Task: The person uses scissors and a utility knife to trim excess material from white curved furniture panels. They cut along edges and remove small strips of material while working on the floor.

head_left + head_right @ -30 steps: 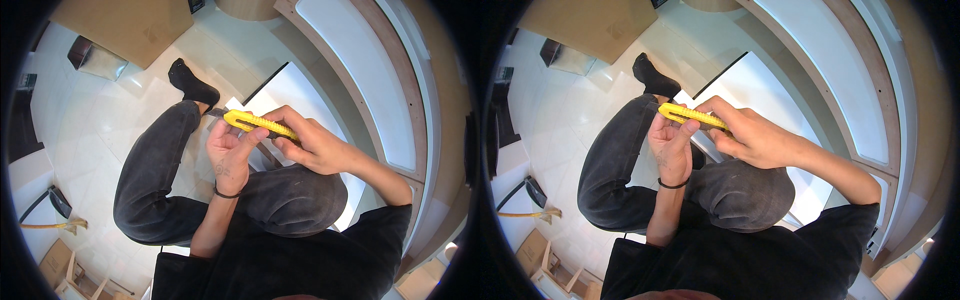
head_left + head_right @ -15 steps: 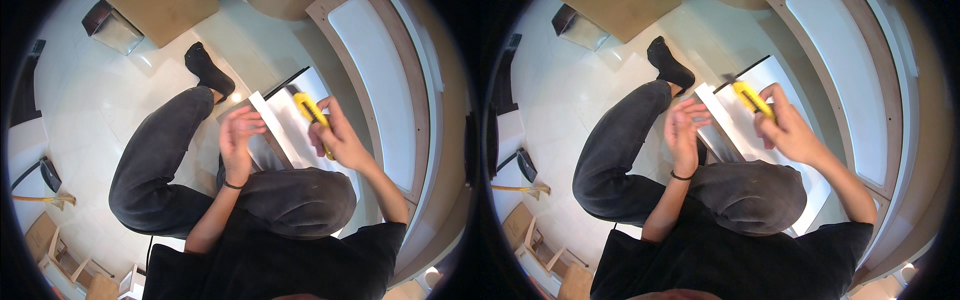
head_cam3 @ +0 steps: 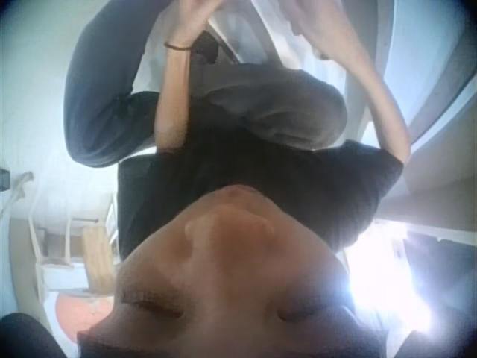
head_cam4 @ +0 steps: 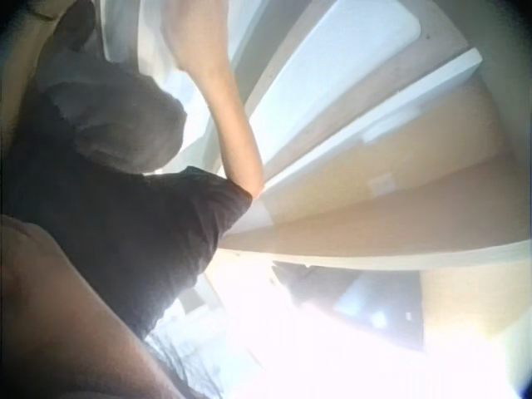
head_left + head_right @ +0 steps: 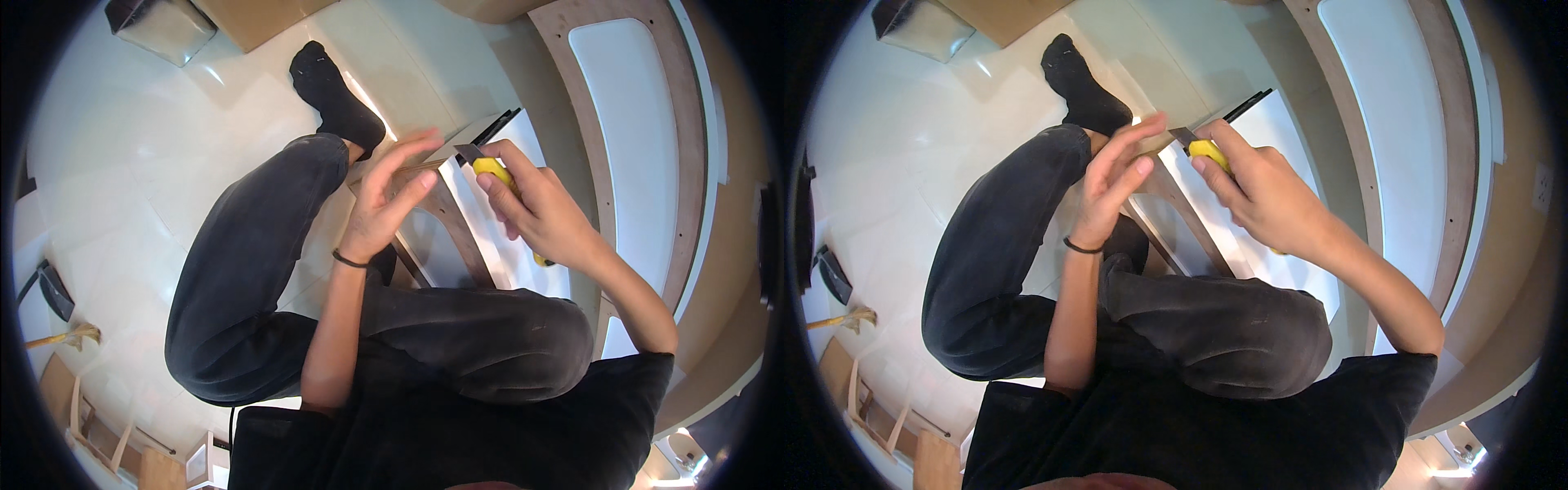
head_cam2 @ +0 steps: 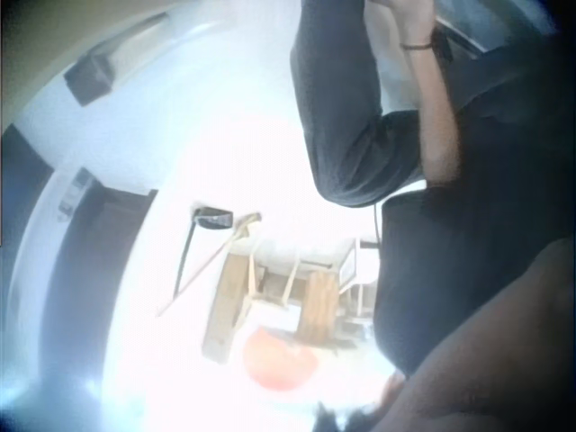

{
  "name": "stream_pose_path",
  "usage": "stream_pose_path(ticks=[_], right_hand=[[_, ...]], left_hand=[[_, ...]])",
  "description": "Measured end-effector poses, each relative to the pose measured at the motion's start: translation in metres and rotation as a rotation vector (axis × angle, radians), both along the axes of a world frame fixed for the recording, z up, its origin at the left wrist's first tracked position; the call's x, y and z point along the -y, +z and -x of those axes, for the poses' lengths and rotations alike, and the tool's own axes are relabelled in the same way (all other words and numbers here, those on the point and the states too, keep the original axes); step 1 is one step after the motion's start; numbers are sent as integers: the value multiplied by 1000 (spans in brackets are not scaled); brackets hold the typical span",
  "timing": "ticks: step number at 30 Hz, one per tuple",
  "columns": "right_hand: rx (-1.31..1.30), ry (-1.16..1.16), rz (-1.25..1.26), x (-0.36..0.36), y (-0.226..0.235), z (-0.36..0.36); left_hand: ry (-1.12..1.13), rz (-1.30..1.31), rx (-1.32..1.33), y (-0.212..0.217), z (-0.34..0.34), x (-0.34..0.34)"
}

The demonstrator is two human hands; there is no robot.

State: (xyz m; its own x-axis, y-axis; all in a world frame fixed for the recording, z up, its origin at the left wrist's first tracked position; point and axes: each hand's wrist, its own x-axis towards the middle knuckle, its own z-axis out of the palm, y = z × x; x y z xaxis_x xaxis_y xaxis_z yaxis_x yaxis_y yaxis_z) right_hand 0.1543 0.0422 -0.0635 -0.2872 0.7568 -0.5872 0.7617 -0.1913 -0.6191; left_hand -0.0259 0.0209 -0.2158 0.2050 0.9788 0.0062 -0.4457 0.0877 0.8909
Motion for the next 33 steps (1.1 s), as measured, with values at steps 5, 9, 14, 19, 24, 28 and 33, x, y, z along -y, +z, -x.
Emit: stream_pose_path(ticks=[5,9,14,19,24,28,33], right_hand=[[19,78,-59,-2,-19,3],[66,175,-46,-4,-21,3],[19,149,-32,-2,-22,9],[-23,0,38,4,-19,22],[-2,53,108,16,4,27],[30,220,36,18,9,20],[-1,295,-4,18,0,5]], left_hand=[[-352,224,69,-11,1,-17],[-375,299,163,-11,1,-17],[-362,292,155,-8,5,-9],[-340,303,197,-5,11,-2],[-309,303,142,12,21,20],[-308,303,93,17,18,25],[-340,257,199,8,19,20]])
